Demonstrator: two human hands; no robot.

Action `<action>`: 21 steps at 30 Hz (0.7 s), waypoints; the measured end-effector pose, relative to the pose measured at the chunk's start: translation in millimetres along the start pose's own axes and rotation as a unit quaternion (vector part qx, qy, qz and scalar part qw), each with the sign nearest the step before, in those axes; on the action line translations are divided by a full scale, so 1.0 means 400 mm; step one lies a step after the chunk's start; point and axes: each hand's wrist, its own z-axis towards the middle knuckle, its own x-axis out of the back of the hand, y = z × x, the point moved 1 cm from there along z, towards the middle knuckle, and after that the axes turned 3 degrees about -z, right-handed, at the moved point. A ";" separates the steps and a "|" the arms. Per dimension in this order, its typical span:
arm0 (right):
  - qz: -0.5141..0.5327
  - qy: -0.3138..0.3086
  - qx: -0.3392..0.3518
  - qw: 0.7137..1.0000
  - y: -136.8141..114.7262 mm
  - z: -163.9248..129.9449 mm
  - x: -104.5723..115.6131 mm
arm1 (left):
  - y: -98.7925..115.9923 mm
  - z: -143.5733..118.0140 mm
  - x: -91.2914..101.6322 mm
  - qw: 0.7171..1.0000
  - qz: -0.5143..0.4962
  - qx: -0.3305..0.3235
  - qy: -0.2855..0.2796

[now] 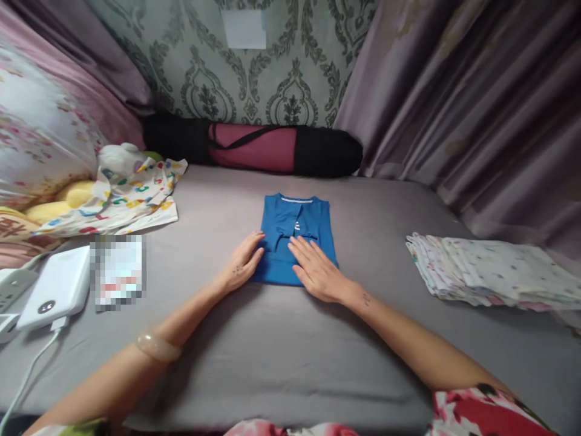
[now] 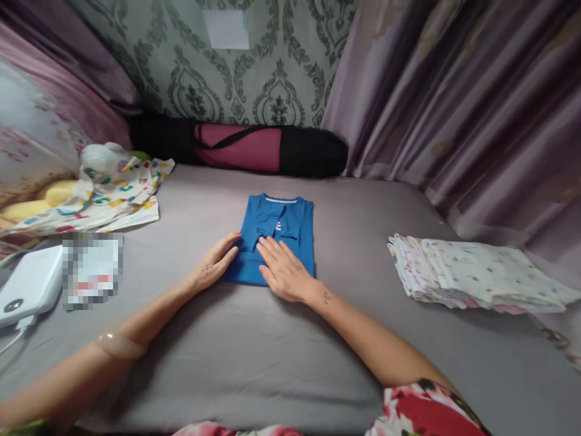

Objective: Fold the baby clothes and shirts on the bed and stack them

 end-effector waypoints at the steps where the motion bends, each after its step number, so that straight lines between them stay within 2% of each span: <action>1: -0.011 0.004 -0.025 1.000 0.014 -0.026 0.000 | 0.009 0.000 0.001 0.999 0.035 -0.026 -0.016; 5: -0.046 0.006 -0.102 0.994 0.073 -0.100 -0.037 | 0.052 -0.003 -0.010 0.972 0.179 -0.113 -0.103; 9: -0.049 0.006 -0.115 0.992 0.095 -0.117 -0.074 | 0.065 -0.018 -0.036 0.946 0.244 -0.120 -0.178; 13: -0.043 -0.002 -0.106 0.993 0.082 -0.118 -0.073 | 0.053 -0.037 -0.047 0.939 0.265 -0.106 -0.193; 17: -0.044 -0.019 -0.097 0.994 0.070 -0.129 -0.060 | 0.045 -0.053 -0.041 0.936 0.269 -0.119 -0.194; 21: -0.055 -0.026 -0.091 0.994 0.064 -0.136 -0.056 | 0.058 -0.056 -0.030 0.933 0.275 -0.130 -0.193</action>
